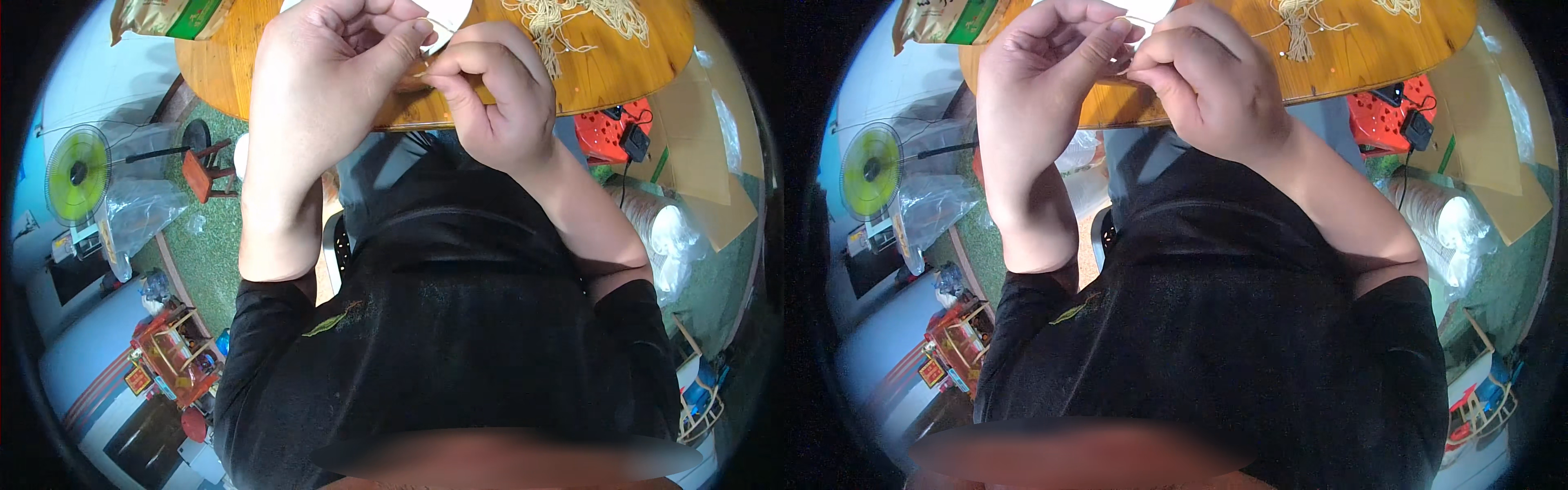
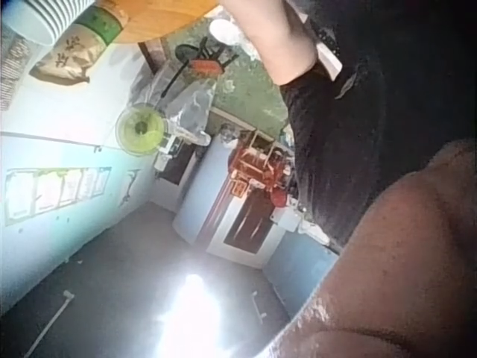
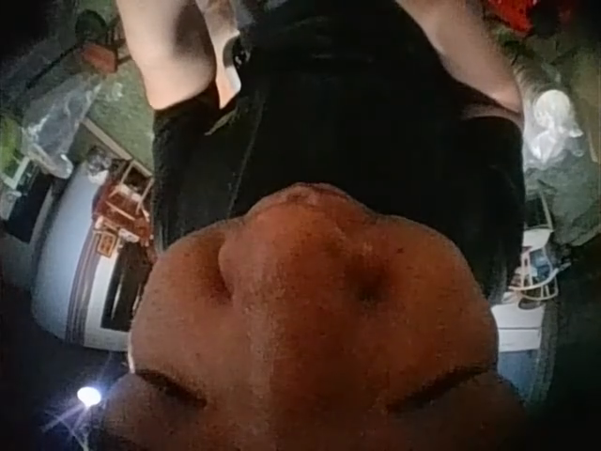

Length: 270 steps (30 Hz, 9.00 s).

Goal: Attaching elastic strings to paper Halloween-themed buckets by threading them through pre-punched holes.

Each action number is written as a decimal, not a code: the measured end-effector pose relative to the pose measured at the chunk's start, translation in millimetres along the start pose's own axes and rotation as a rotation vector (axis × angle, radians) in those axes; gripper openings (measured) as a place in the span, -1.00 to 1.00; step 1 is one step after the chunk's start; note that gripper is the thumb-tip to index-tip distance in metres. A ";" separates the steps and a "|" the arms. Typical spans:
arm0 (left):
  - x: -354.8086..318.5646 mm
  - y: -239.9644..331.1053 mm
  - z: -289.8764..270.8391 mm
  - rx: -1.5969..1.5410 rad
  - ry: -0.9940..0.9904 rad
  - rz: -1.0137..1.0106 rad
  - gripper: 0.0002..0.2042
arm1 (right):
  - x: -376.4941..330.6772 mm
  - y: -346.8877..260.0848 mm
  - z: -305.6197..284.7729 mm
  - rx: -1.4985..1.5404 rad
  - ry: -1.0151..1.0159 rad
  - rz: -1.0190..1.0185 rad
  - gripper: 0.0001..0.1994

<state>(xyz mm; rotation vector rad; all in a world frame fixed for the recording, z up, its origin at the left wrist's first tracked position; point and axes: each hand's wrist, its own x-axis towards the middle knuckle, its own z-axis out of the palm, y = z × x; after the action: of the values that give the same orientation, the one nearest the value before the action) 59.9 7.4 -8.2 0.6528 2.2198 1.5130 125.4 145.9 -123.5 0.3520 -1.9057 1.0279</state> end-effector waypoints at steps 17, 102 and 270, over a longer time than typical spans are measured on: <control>1.5 1.3 -0.3 -0.008 -0.036 0.010 -0.98 | 6.8 2.2 -3.3 -0.084 0.031 -0.162 -0.87; 35.9 -36.7 10.0 -0.130 -0.203 0.557 -0.96 | 22.6 -27.3 -31.5 0.518 0.027 0.887 -0.83; -48.3 -29.2 0.8 0.586 0.134 0.568 -0.73 | -6.2 -30.9 -17.7 0.368 -0.116 0.285 -0.75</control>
<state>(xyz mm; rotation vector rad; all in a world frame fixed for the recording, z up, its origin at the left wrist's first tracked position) 95.2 -28.6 -33.6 1.5008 2.7544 1.1188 157.8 139.8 -108.5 0.3605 -1.9009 1.5873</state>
